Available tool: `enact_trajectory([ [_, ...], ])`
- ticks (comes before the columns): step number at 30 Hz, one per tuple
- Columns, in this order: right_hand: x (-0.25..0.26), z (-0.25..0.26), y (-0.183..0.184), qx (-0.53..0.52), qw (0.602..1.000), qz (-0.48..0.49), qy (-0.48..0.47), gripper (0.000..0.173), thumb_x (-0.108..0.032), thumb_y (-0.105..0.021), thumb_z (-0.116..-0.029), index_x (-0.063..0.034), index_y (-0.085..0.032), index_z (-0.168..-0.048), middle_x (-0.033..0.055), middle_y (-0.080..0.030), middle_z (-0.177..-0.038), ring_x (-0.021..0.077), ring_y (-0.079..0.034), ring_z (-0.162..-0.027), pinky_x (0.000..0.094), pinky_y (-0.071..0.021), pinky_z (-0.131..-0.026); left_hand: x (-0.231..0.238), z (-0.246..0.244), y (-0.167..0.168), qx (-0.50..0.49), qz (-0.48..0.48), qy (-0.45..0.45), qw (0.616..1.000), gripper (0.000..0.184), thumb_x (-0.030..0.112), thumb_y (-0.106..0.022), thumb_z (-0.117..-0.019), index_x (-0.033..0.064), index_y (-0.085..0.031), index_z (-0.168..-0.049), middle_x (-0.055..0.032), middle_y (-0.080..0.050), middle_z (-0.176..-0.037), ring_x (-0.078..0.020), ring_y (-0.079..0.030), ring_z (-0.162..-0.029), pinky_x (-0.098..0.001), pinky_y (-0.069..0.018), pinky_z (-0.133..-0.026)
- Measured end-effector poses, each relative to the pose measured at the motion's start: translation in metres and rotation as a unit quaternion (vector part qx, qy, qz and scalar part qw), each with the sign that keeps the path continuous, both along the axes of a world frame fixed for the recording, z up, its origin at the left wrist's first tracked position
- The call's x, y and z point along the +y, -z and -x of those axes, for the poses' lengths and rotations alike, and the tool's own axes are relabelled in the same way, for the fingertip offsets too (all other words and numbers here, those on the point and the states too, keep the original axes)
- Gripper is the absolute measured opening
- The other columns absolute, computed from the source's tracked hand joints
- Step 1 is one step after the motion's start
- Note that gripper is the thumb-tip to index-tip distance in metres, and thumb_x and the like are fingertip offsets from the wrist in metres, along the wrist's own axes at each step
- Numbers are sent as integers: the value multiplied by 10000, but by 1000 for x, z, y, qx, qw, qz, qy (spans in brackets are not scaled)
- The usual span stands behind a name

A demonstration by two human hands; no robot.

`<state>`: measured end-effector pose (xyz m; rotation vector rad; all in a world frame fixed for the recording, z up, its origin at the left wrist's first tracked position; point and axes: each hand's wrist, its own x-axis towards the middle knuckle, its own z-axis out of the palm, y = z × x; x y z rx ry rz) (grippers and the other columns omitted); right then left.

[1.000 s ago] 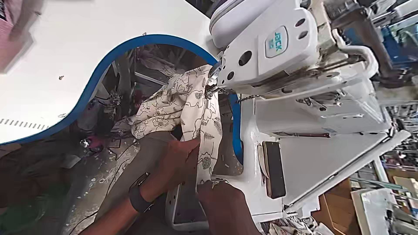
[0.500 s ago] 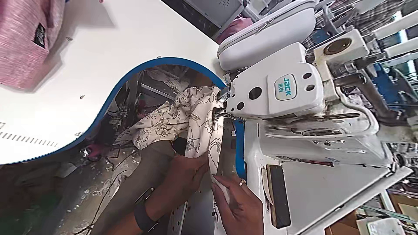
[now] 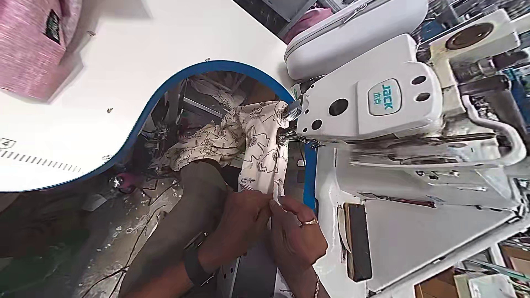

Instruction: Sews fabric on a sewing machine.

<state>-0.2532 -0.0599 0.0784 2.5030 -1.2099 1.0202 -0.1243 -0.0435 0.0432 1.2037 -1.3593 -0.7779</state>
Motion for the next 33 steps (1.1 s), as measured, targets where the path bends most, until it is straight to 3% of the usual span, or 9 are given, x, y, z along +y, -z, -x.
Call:
enact_trajectory([
  [10,-35,-10,8,12,998,37,46,196,-55,-589,-935,-33,-746,-820,137,-786,-968,208,-747,-921,239,-560,-847,-51,13,9,-168,148,-176,959,176,72,-601,-891,43,-722,-766,-63,-574,-604,-202,-595,-570,-294,-464,-510],
  [14,-42,-16,9,32,996,-9,85,245,-100,-522,-986,-14,-740,-915,162,-767,-1096,286,-730,-1059,348,-555,-933,-65,14,5,-195,117,-173,958,147,50,-636,-878,72,-777,-844,-119,-730,-973,-256,-707,-878,-312,-579,-671],
  [17,-43,-15,11,44,995,-31,82,255,-114,-500,-988,5,-724,-955,211,-737,-1175,350,-709,-1115,429,-549,-945,-61,7,-1,-193,114,-124,967,157,44,-621,-906,32,-774,-939,-157,-743,-1077,-296,-730,-954,-364,-602,-749],
  [22,-31,-22,12,101,991,-51,75,229,-85,-544,-933,-12,-758,-965,240,-703,-1235,411,-663,-1185,440,-540,-977,-66,-66,-77,-76,-4,-18,997,356,126,-432,-1053,-8,-714,-1226,-121,-749,-1054,-194,-711,-911,-383,-581,-799],
  [25,-31,-24,17,99,993,-5,60,242,-63,-525,-908,-10,-761,-896,203,-735,-1198,439,-675,-1154,448,-548,-958,-135,-50,-11,172,-217,89,957,607,443,-235,-1127,1,-618,-967,-65,-553,-735,-138,-540,-626,-308,-472,-603],
  [27,-36,-25,18,98,993,14,58,260,-84,-513,-902,-14,-762,-877,180,-746,-1186,426,-683,-1148,443,-557,-943,-190,-34,14,314,-276,113,901,568,555,-308,-1085,70,-573,-950,-14,-541,-706,-86,-516,-564,-243,-456,-534],
  [28,-38,-27,19,93,994,17,58,261,-88,-511,-899,-17,-761,-872,175,-748,-1183,419,-684,-1149,435,-556,-945,-214,-38,7,338,-270,115,894,474,474,-420,-1082,44,-619,-1099,-47,-602,-833,-112,-566,-675,-287,-503,-632],
  [30,-30,-22,21,95,994,4,63,253,-79,-515,-901,-19,-758,-869,174,-749,-1178,414,-684,-1151,427,-555,-946,-254,-34,-2,312,-278,80,905,264,163,-650,-973,-34,-625,-1147,-131,-644,-949,-183,-601,-789,-384,-528,-730],
  [33,-35,-25,21,92,993,18,65,245,-76,-523,-886,-18,-759,-862,169,-753,-1172,408,-692,-1143,425,-567,-923,-264,-26,8,282,-301,58,909,257,110,-567,-1015,-53,-590,-1212,-145,-614,-1031,-189,-569,-874,-377,-500,-796],
])
